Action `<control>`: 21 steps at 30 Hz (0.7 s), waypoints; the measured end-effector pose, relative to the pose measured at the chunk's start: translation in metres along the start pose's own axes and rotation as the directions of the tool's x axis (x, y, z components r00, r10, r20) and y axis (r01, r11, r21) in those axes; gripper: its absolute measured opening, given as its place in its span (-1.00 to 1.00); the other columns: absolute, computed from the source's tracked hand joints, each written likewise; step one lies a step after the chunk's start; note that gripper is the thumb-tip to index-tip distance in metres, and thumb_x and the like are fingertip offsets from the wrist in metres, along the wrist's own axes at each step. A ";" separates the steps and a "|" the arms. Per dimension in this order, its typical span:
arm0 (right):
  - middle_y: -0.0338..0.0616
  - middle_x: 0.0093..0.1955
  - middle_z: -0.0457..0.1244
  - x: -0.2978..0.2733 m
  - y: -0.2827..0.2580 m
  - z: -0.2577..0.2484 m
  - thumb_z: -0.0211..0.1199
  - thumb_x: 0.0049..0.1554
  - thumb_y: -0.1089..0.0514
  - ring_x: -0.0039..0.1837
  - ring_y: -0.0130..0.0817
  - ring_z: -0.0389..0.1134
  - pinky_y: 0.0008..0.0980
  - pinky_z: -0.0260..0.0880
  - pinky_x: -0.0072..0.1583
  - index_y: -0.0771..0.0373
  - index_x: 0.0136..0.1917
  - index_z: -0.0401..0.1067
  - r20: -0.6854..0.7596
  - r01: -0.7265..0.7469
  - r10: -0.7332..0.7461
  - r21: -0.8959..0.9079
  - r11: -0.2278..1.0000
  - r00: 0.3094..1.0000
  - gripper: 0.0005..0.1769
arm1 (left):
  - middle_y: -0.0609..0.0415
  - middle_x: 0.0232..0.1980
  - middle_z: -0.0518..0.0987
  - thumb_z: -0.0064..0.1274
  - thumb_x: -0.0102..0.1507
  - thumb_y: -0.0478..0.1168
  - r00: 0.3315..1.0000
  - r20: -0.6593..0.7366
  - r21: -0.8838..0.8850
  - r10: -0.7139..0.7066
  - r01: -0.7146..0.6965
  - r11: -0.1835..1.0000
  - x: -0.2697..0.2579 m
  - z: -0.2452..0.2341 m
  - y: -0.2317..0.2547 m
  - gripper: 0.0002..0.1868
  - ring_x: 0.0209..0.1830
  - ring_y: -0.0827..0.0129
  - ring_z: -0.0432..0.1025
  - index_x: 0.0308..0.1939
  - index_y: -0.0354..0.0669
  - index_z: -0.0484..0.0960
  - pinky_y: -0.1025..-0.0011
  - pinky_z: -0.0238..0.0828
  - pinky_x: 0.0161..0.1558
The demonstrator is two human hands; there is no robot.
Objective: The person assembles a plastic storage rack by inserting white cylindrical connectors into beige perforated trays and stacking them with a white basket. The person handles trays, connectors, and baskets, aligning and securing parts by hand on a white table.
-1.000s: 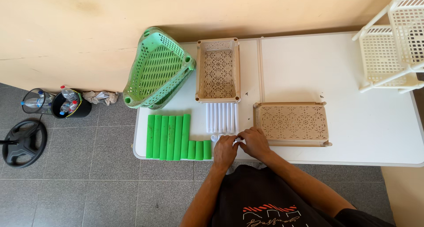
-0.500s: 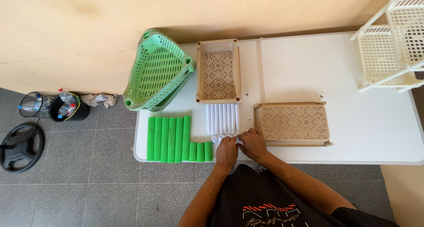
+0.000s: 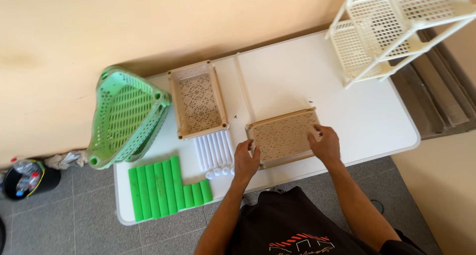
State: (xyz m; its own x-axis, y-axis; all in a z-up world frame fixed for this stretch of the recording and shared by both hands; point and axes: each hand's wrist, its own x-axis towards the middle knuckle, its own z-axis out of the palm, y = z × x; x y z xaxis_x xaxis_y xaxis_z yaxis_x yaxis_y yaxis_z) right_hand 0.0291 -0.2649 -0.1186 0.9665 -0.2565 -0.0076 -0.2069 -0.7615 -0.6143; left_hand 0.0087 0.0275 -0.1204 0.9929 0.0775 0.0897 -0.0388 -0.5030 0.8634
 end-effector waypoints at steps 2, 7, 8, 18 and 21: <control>0.28 0.25 0.33 0.014 0.030 -0.004 0.35 0.13 -0.05 0.21 0.06 0.39 -0.06 0.41 0.23 0.43 0.30 0.46 -0.046 -0.010 0.007 -0.058 0.998 0.999 -0.38 | -0.36 0.02 0.53 0.18 0.26 -0.13 0.999 0.035 0.045 -0.034 0.033 0.998 0.009 0.017 -0.013 -0.46 0.03 -0.10 0.46 0.16 -0.51 0.49 0.09 0.42 0.07; 0.33 0.24 0.31 0.032 0.049 0.001 0.33 0.14 -0.13 0.20 0.09 0.40 -0.05 0.44 0.17 0.43 0.40 0.33 0.171 -0.207 0.215 -0.064 0.976 0.962 -0.25 | -0.33 -0.05 0.53 0.10 0.27 -0.07 0.937 0.166 0.120 -0.306 0.289 0.950 0.021 0.045 -0.035 -0.53 0.03 -0.13 0.43 0.08 -0.42 0.52 0.05 0.39 0.09; 0.27 0.20 0.35 0.031 0.043 0.000 0.32 0.14 -0.14 0.18 0.06 0.43 -0.06 0.45 0.18 0.40 0.37 0.38 0.196 -0.244 0.252 -0.062 0.968 0.948 -0.30 | -0.31 -0.08 0.54 0.09 0.27 -0.08 0.925 0.185 0.139 -0.331 0.309 0.941 0.020 0.046 -0.037 -0.58 0.01 -0.12 0.44 0.02 -0.39 0.57 0.05 0.40 0.08; 0.11 0.09 0.42 0.031 -0.018 -0.061 0.25 0.19 -0.19 0.05 -0.16 0.48 -0.19 0.49 0.07 0.33 0.30 0.44 0.150 -0.328 0.302 0.198 0.924 0.941 -0.38 | -0.25 0.01 0.53 0.07 0.29 -0.04 0.973 0.016 -0.046 -0.229 0.230 0.972 0.024 0.015 0.038 -0.54 0.02 0.02 0.48 0.10 -0.36 0.59 0.16 0.48 0.04; 0.27 0.08 0.35 0.033 -0.027 -0.079 0.24 0.31 -0.15 -0.02 -0.01 0.38 -0.06 0.38 -0.03 0.43 0.28 0.49 -0.001 -0.179 0.211 0.526 0.831 0.977 -0.43 | -0.21 0.18 0.49 -0.06 0.36 0.01 0.973 0.004 -0.320 -0.231 0.220 0.922 0.031 -0.011 0.072 -0.48 0.08 0.12 0.47 0.22 -0.35 0.53 0.20 0.53 0.02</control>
State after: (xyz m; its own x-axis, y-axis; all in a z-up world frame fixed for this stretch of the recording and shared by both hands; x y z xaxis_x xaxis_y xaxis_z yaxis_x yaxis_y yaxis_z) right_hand 0.0545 -0.2995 -0.0394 0.9009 -0.4119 -0.1365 -0.2652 -0.2737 -0.9245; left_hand 0.0353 0.0029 -0.0501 0.9755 0.1878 -0.1145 0.1473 -0.1713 0.9741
